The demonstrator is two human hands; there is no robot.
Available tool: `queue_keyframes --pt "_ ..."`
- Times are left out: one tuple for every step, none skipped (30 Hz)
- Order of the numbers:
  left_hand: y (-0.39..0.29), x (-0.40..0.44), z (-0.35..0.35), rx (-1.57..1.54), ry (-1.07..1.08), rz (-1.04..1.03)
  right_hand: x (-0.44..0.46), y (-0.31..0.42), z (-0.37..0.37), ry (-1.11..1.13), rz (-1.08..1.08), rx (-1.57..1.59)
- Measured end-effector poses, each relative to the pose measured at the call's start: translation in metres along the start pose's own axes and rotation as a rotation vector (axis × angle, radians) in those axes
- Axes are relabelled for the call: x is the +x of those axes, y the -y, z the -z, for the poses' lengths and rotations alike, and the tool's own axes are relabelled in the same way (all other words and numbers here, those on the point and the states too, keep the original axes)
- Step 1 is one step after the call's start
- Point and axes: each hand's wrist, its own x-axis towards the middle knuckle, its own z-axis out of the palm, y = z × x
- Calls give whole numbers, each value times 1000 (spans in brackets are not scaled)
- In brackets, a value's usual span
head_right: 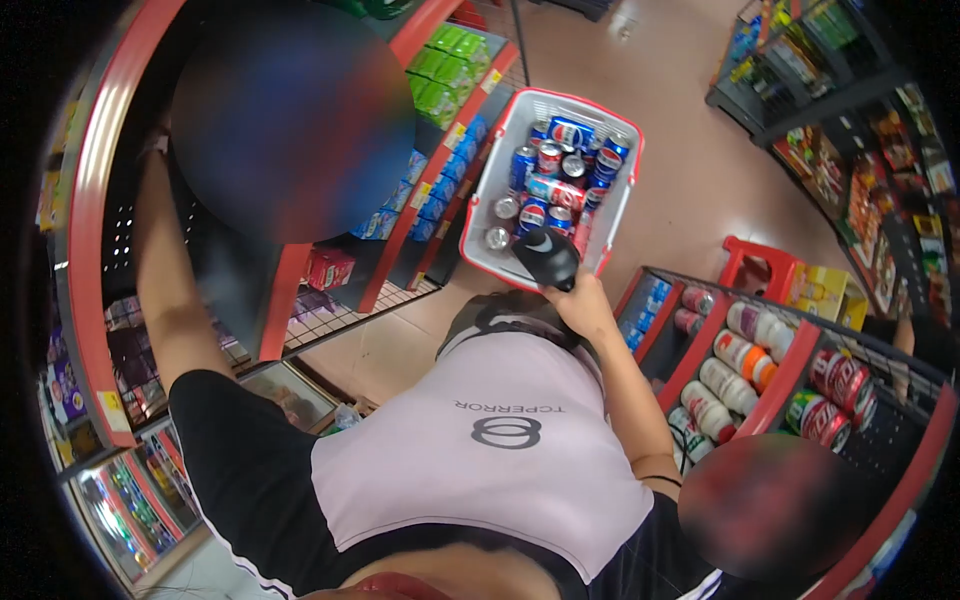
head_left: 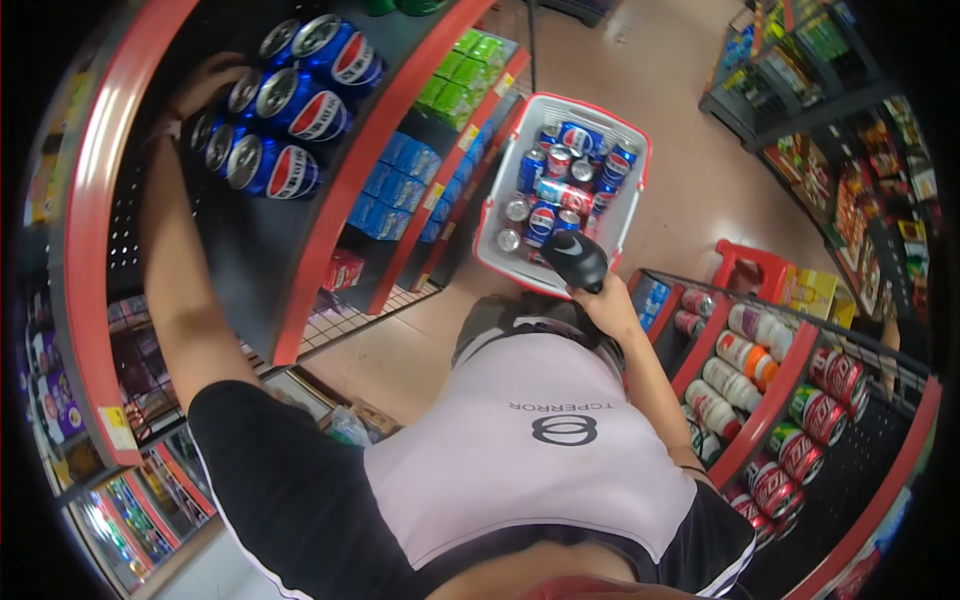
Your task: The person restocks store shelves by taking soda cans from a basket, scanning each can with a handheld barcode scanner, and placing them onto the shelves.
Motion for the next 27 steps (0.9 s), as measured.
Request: queue_keyframes --pt "11 8 2 31 34 -16 -1 5 2 19 -46 -9" --pt "20 18 5 60 60 -34 -2 2 0 3 -59 -10" --pt "22 23 6 55 65 -50 -1 -2 -1 13 -30 -2" --pt "25 24 7 99 55 -43 0 -4 -2 26 2 7" --pt "25 23 6 145 44 -33 -1 -1 -1 40 -7 28" --pt "13 17 2 145 50 -39 -3 2 1 35 -12 31" --pt "3 10 -2 64 13 35 -4 5 2 39 -17 30" --pt "-5 3 -6 -15 -22 111 -4 6 2 45 -24 31" --pt "-8 -4 -11 -102 -92 140 -1 1 1 64 -85 -28" --pt "-10 -13 -14 -99 -85 141 -2 -1 1 65 -91 -24" --pt "-22 -27 -20 162 -328 73 -1 -2 2 53 -87 -5" --pt "-39 -46 -27 425 -570 0 1 -2 4 39 -81 16" --pt "-78 -78 -43 385 -621 0 2 -2 6 34 -82 23" --pt "-122 -114 -65 345 -670 -2 4 -3 7 35 -109 23" --pt "-145 -140 -83 389 -727 -45 5 -4 9 35 -138 23" --pt "-161 -161 -100 432 -782 -88 8 -7 11 30 -145 30" --pt "-166 -178 -120 278 -808 -194 12 -12 11 28 -132 29" --pt "-168 -187 -143 122 -826 -296 16 -16 12 27 -121 29" --pt "-175 -188 -164 -103 -663 -511 20 -17 13 26 -134 36" --pt "-184 -186 -188 -331 -485 -710 24 -16 15 27 -135 28" --pt "-187 -172 -222 -556 -366 -591 28 -17 16 30 -137 20" --pt "-195 -151 -255 -772 -241 -462 31 -19 16 31 -155 29" --pt "-216 -123 -280 -761 -109 -245 34 -21 17 31 -160 50" --pt "-210 -82 -318 -889 45 -140 37 -23 19 29 -165 70" --pt "-204 -49 -351 -805 136 -30 39 -28 20 22 -170 68" --pt "-179 -10 -401 -721 142 3 41 -36 21 8 -182 75" --pt "-172 22 -438 -782 168 94 41 -46 21 -9 -174 98"
